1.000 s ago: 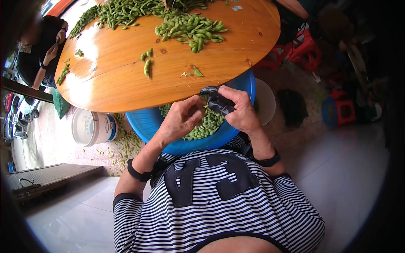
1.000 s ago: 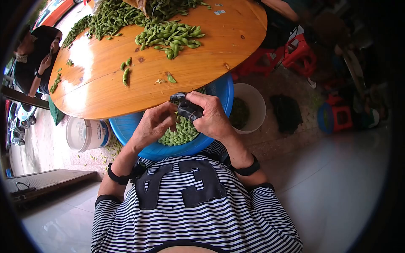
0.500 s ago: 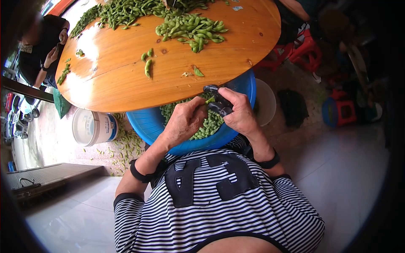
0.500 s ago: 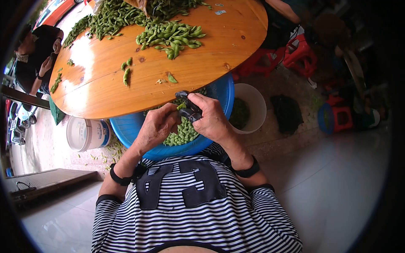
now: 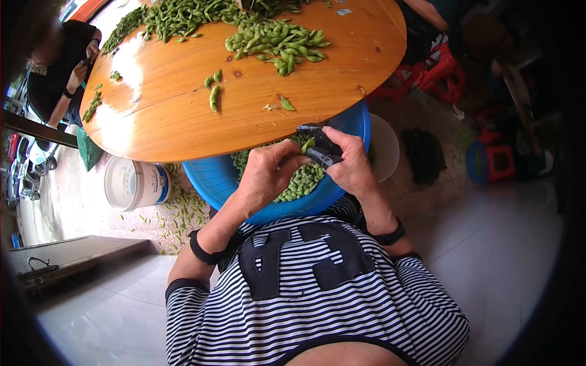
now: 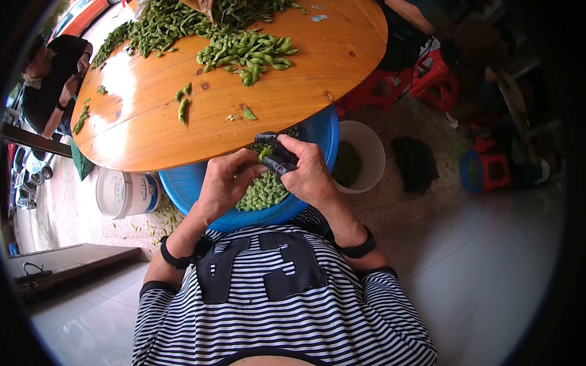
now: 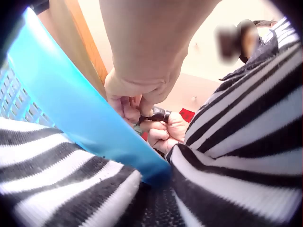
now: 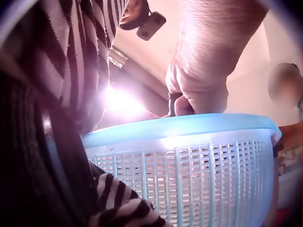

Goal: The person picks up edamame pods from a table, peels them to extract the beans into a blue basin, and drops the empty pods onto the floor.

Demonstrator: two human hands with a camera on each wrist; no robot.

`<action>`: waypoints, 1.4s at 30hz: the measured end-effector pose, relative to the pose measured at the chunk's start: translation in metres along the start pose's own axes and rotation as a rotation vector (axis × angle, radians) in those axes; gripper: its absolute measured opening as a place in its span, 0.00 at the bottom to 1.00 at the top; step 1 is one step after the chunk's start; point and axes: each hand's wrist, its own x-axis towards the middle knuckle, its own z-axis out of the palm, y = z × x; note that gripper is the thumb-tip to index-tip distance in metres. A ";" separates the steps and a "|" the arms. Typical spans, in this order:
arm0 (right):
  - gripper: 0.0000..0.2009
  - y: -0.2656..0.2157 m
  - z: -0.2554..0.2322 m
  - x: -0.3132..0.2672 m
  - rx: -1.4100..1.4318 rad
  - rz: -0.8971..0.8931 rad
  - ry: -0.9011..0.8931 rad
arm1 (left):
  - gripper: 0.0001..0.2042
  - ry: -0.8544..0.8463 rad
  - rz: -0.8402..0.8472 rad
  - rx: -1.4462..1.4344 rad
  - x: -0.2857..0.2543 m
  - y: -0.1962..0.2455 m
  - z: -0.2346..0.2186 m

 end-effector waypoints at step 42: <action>0.17 0.001 -0.128 -0.039 -1.014 0.196 0.497 | 0.08 0.479 -0.002 0.626 0.035 -0.028 -0.107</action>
